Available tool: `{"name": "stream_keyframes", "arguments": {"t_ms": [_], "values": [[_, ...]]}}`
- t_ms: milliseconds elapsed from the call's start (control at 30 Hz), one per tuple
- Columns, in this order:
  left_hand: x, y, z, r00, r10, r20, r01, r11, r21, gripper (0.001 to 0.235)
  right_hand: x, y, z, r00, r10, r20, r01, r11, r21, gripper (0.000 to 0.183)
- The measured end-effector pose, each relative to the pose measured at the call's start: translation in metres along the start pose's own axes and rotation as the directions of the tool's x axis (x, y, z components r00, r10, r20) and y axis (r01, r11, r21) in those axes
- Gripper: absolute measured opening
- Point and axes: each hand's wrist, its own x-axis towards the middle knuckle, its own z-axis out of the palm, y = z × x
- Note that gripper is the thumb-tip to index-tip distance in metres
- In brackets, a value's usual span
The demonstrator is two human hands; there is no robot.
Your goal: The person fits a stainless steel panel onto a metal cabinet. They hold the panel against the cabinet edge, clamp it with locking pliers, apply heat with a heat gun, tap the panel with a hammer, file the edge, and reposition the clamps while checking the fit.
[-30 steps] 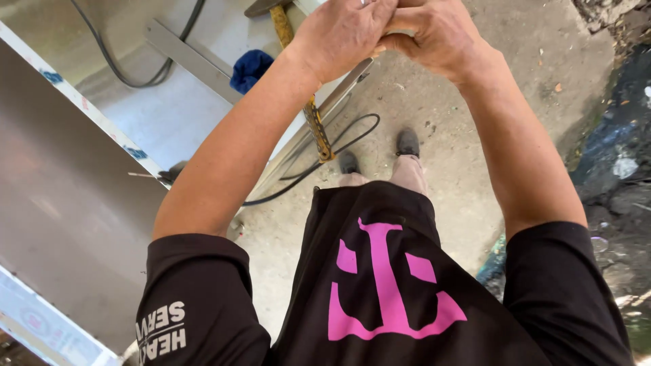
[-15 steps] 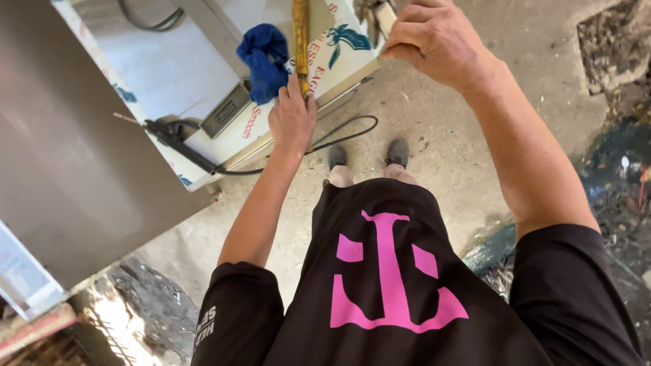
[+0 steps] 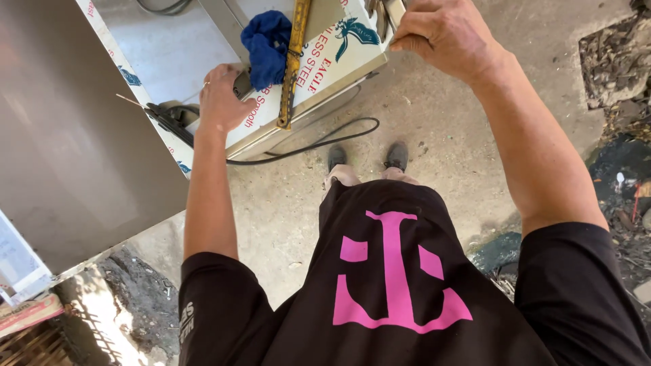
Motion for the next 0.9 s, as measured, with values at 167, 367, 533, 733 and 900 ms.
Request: {"name": "stream_keyframes", "arguments": {"t_ms": [167,367,533,733,900], "values": [[-0.008,-0.029,0.007,0.984,-0.116,0.133,0.118,0.993,-0.011,0.054,0.002,-0.003,-0.002,1.0,0.005,-0.007,-0.005,1.0,0.011,0.015],[-0.007,-0.014,-0.02,0.978,-0.113,0.174,0.135,0.984,-0.118,0.056,0.001,-0.002,0.002,1.0,0.018,0.001,-0.018,1.0,0.0,0.016],[0.001,-0.047,0.005,0.973,-0.229,0.042,0.231,0.924,-0.306,0.048,0.001,0.0,0.006,0.998,0.059,0.037,-0.057,0.997,-0.051,0.016],[0.003,-0.004,-0.036,0.821,-0.486,0.299,0.525,0.849,-0.062,0.06,0.0,0.0,0.007,0.994,0.095,0.06,-0.093,0.995,-0.04,0.016],[-0.002,-0.012,-0.039,0.849,-0.5,-0.172,0.521,0.847,0.104,0.035,0.002,-0.003,0.003,0.998,0.052,0.029,-0.051,0.998,-0.029,0.016]]}}
